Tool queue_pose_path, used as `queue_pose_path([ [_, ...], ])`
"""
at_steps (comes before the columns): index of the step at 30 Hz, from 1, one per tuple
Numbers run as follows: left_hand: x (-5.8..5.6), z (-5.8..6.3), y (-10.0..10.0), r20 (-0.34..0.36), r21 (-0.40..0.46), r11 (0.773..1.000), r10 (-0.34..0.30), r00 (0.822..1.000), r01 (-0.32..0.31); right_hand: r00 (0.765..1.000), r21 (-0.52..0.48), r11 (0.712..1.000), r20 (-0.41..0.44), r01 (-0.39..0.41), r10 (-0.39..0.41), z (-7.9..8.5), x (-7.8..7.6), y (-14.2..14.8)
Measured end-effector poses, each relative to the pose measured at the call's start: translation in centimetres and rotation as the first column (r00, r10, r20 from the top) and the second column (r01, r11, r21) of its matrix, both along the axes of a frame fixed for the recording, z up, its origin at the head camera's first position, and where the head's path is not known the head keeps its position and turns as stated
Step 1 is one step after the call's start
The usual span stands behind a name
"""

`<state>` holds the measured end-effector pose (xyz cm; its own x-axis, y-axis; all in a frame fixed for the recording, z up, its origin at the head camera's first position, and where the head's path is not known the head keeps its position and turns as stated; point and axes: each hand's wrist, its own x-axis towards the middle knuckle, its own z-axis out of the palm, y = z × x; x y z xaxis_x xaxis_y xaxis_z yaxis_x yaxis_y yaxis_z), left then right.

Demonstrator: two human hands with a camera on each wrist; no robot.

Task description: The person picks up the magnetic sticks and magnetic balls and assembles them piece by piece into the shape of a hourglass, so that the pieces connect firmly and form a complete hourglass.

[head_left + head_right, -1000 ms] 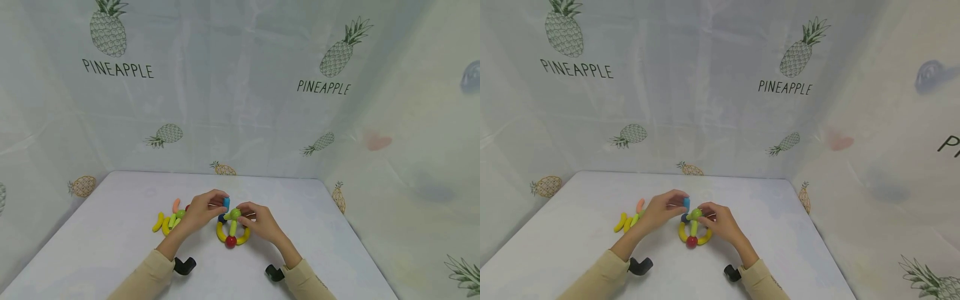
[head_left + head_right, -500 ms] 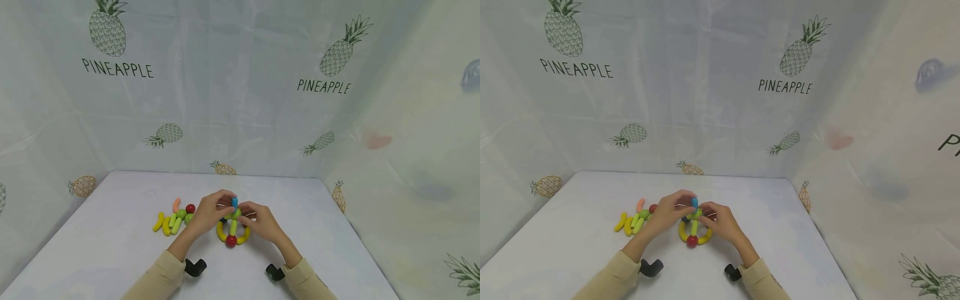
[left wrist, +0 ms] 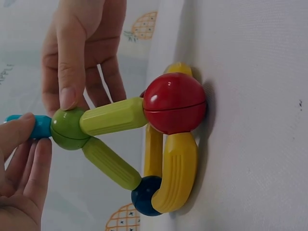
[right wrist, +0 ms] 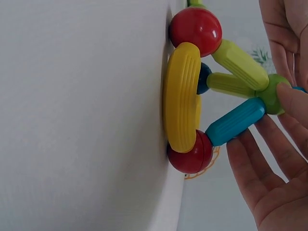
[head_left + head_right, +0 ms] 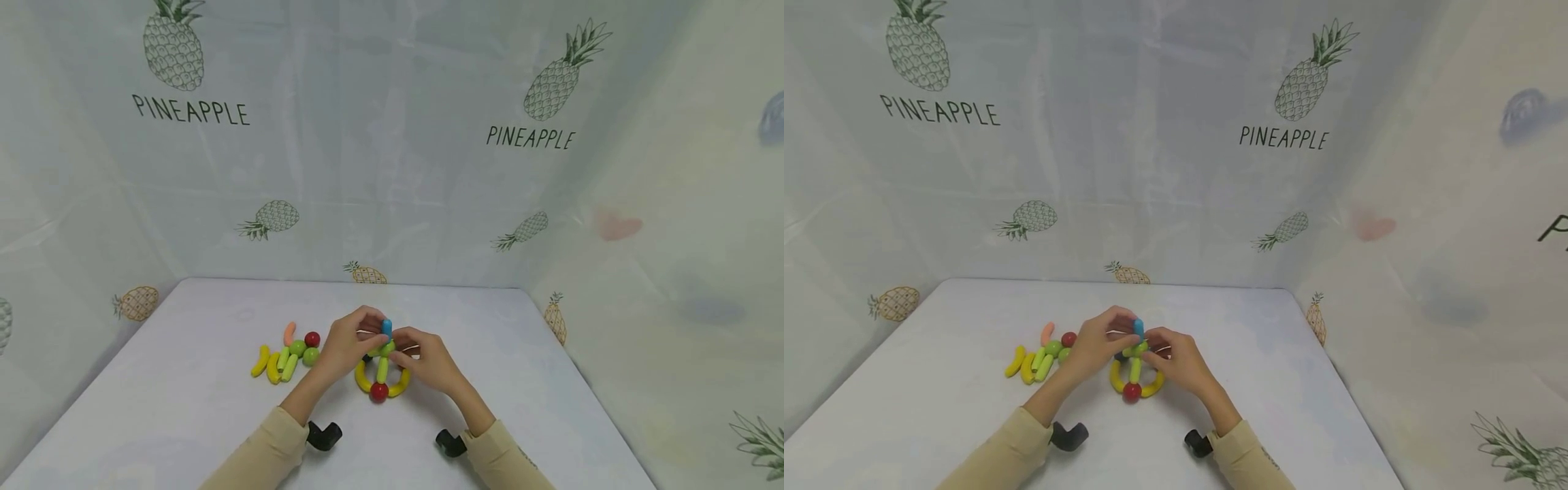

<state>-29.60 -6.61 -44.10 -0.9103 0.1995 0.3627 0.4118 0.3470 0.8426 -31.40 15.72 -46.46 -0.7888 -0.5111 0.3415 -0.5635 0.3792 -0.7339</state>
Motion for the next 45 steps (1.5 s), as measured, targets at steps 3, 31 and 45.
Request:
queue_pose_path([
  [3,0.0,-0.1,0.1,-0.010,-0.008,1.000,0.016,1.000,-0.016,1.000,-0.007,1.000,0.007,0.011,-0.011,0.1,0.1,0.0],
  [31,0.3,-0.2,0.3,0.031,-0.009,1.000,-0.004,1.000,0.004,0.988,-0.104,0.984,-0.044,0.142,-0.147,1.1,0.6,-0.3],
  [45,-0.2,-0.1,-0.7,0.017,-0.042,0.998,-0.038,0.999,0.039,0.988,-0.125,0.983,-0.062,0.132,-0.140,1.0,0.5,-0.4],
])
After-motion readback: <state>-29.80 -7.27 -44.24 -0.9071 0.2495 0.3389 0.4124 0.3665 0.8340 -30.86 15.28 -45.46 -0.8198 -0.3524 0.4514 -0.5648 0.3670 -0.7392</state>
